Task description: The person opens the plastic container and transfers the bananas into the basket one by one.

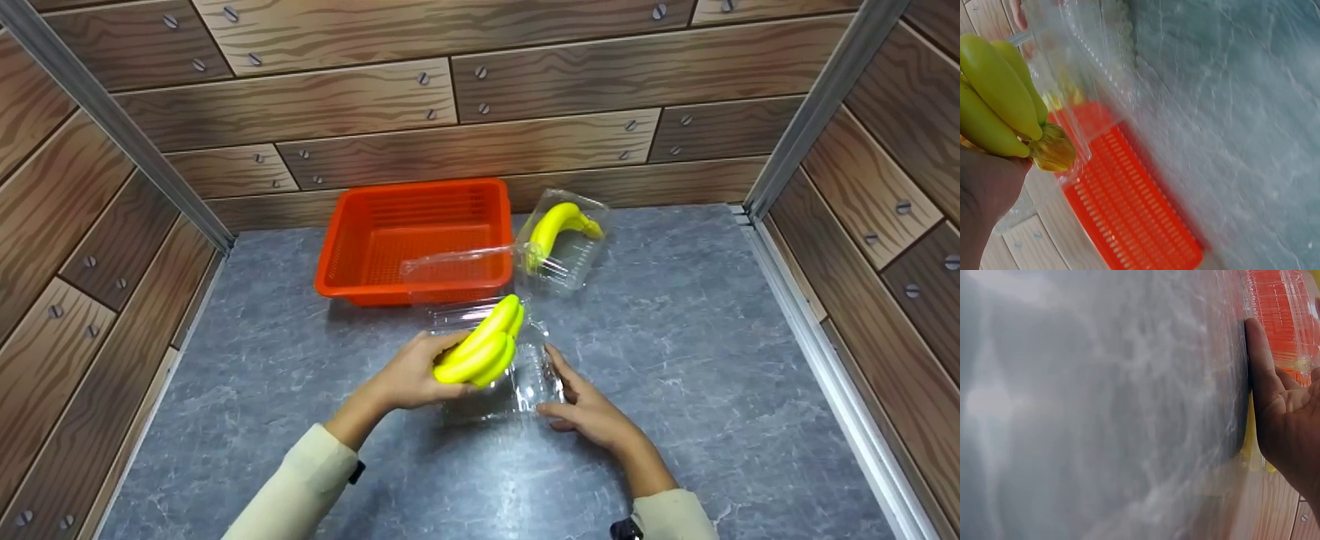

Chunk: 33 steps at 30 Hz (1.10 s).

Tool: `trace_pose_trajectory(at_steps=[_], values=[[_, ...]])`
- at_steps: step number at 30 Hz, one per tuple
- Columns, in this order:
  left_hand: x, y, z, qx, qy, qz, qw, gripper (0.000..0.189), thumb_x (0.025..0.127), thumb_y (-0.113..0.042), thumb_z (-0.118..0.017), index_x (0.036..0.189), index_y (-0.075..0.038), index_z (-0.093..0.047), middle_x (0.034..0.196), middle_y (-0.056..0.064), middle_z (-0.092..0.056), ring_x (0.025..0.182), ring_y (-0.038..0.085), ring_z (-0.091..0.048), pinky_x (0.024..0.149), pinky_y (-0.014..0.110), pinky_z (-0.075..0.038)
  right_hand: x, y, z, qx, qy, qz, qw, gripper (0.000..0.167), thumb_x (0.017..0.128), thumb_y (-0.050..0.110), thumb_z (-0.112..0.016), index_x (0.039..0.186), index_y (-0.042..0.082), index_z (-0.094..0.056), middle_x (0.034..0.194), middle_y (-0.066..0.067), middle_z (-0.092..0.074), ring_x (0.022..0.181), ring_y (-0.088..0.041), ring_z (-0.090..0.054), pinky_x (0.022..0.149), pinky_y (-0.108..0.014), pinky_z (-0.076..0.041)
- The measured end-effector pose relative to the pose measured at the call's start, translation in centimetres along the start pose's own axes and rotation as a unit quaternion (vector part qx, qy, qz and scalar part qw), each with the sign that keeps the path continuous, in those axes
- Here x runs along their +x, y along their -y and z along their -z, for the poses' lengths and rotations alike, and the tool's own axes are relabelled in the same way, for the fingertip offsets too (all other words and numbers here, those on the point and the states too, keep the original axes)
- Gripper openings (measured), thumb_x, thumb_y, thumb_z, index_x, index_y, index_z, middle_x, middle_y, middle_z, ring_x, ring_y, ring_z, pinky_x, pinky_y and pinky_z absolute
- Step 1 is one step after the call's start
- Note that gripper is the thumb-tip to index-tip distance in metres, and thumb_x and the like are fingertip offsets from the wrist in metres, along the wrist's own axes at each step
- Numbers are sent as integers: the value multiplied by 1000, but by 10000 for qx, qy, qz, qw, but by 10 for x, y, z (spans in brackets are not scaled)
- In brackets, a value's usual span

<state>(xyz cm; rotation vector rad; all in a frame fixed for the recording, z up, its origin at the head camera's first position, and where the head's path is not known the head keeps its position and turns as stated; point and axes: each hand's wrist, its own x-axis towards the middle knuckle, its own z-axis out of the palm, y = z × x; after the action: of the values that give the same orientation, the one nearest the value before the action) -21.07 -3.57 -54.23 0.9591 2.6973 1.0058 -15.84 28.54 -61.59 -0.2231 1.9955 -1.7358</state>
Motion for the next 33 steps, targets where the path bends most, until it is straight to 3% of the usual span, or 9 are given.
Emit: trace_pose_trajectory(at_steps=[4, 10, 18, 23, 29, 33], values=[[-6, 6, 9, -34, 19, 86, 10000, 70, 83, -52, -80, 147, -28, -63, 90, -10, -67, 80, 6, -55, 96, 34, -37, -1, 0, -1, -32, 7, 9, 10000, 103, 101, 15, -70, 173, 33, 2, 179, -24, 11, 163, -57, -7, 100, -52, -62], [-15, 14, 24, -356, 28, 310, 9989, 75, 82, -49, -84, 151, -30, -62, 101, -8, -72, 92, 11, -55, 92, 31, -38, -1, 0, 0, -71, 27, 44, 10000, 103, 101, 15, -70, 173, 35, 2, 179, -23, 7, 163, -56, -5, 103, -54, -60], [-29, 23, 40, -859, 205, 897, 9920, 81, 80, -47, -85, 154, -24, -59, 122, -2, -71, 116, 21, -49, 97, 40, -43, -1, -1, 1, -150, 31, 18, 9999, 104, 101, 15, -70, 173, 34, 3, 179, -23, 7, 163, -56, -5, 102, -49, -61], [-36, 34, 49, -884, 181, 1008, 9908, 77, 79, -43, -86, 150, -24, -61, 124, -2, -71, 116, 20, -48, 98, 42, -43, -1, -1, -1, -147, -30, 5, 9999, 104, 101, 16, -71, 173, 36, 1, 179, -23, 13, 161, -59, -3, 101, -48, -62], [-43, 50, 59, -1211, 247, 808, 9890, 67, 81, -33, -86, 141, -16, -65, 117, 1, -72, 100, 18, -60, 91, 38, -52, -1, -2, -1, -74, 13, -70, 9999, 104, 101, 16, -71, 173, 37, 1, 179, -21, 17, 162, -59, 1, 103, -53, -60], [-48, 59, 64, -1398, 210, 833, 9864, 65, 80, -30, -87, 140, -13, -67, 121, 3, -73, 102, 17, -63, 92, 38, -53, 0, -2, -1, -16, 54, -76, 10000, 103, 102, 16, -70, 173, 35, 2, 179, -19, 20, 162, -58, 4, 104, -58, -59]])
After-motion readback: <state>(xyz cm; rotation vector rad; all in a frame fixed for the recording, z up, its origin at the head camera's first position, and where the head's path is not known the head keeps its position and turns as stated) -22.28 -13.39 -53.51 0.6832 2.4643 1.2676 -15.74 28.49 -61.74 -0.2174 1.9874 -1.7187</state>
